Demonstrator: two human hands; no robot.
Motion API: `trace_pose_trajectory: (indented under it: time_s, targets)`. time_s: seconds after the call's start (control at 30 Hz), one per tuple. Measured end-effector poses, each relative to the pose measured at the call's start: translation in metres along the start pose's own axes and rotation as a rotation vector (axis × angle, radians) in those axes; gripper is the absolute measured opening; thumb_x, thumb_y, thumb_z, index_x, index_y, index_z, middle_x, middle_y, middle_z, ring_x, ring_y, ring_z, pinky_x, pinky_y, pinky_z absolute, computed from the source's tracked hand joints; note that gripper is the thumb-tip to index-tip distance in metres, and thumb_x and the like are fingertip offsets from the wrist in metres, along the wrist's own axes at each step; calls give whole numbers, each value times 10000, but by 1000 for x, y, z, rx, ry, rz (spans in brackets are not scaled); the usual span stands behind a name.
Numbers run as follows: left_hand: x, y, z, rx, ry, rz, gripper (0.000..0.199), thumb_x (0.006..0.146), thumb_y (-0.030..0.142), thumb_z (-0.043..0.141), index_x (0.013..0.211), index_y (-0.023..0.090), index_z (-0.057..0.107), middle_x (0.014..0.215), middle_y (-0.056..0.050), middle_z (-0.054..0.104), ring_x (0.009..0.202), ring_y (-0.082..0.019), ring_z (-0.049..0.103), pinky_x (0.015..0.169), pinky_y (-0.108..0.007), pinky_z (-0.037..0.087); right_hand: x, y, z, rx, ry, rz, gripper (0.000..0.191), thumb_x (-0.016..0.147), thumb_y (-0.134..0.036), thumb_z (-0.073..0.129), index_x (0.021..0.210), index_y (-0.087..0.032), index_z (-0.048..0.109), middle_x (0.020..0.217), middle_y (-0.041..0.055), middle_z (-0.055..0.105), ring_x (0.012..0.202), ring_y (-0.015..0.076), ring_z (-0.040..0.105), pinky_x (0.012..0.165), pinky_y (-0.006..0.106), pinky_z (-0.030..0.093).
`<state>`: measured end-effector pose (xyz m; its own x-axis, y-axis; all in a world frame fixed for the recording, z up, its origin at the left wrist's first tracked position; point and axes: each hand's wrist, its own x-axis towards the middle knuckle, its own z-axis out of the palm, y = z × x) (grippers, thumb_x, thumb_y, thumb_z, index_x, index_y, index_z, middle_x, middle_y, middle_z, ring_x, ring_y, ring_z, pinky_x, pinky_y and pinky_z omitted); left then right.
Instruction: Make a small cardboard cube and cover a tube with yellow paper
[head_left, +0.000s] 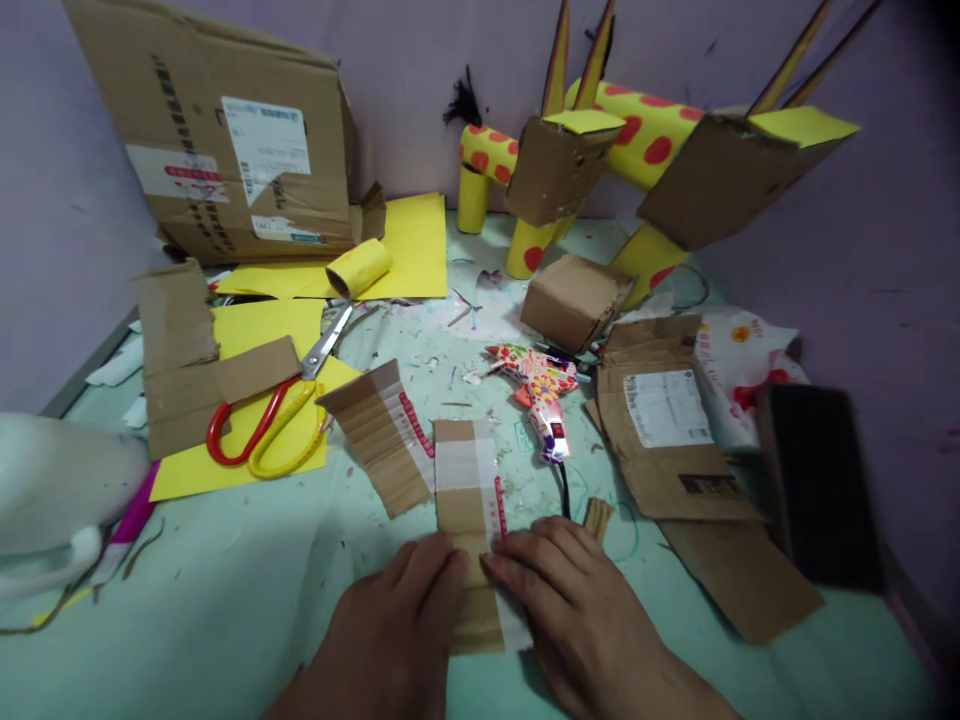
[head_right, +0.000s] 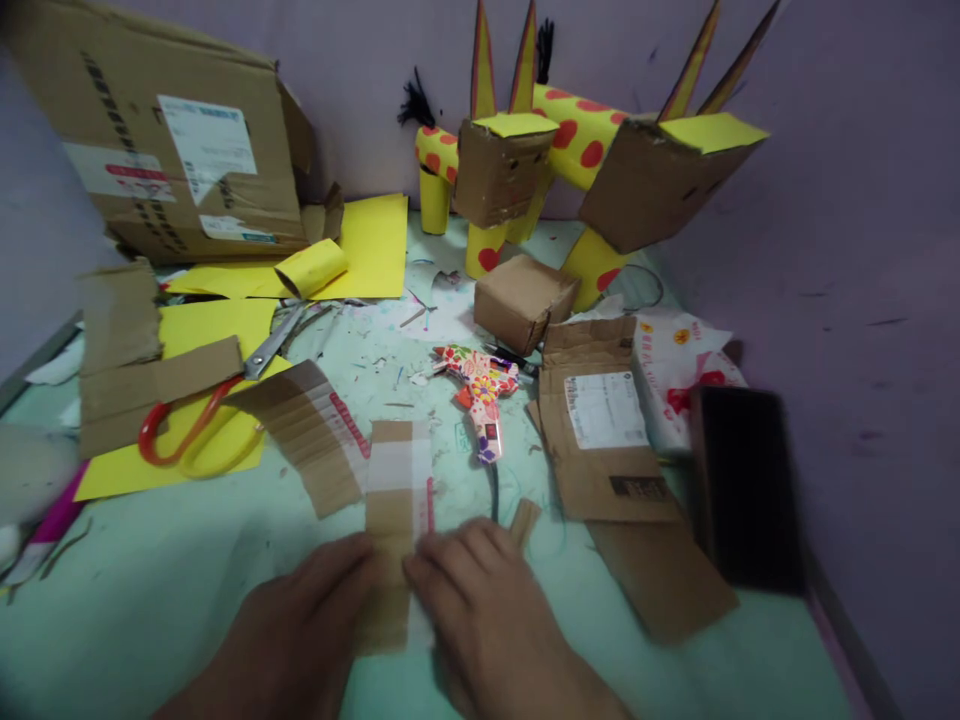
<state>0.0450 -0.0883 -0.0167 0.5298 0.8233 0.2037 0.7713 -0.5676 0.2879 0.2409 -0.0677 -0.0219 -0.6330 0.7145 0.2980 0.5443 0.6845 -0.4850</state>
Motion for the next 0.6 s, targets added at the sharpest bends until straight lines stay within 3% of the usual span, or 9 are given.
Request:
trace_pose_trajectory:
  time_s: [0.13, 0.4, 0.6]
  targets:
    - [1, -3, 1, 61, 15, 51, 453, 601, 0, 381, 1016, 133, 503, 876, -107, 692, 665, -201, 674, 471, -266, 549, 5, 2, -3, 7, -5, -5, 409, 716, 8, 415, 1057, -108, 608, 975, 118, 685, 822, 240, 552, 729, 399, 480]
    - [6, -11, -6, -42, -11, 148, 366, 582, -14, 375, 854, 183, 520, 761, -47, 667, 543, -173, 618, 447, -270, 495, 6, 5, 0, 45, 56, -51, 343, 760, -3, 426, 1019, -113, 622, 961, 99, 681, 877, 226, 554, 830, 384, 454]
    - [10, -10, -8, -25, 63, 117, 445, 593, -4, 363, 977, 140, 534, 748, -58, 668, 564, -171, 620, 464, -262, 504, 7, 6, 5, 57, 103, -26, 377, 712, 7, 423, 1024, -101, 604, 928, 120, 649, 811, 228, 531, 686, 359, 466]
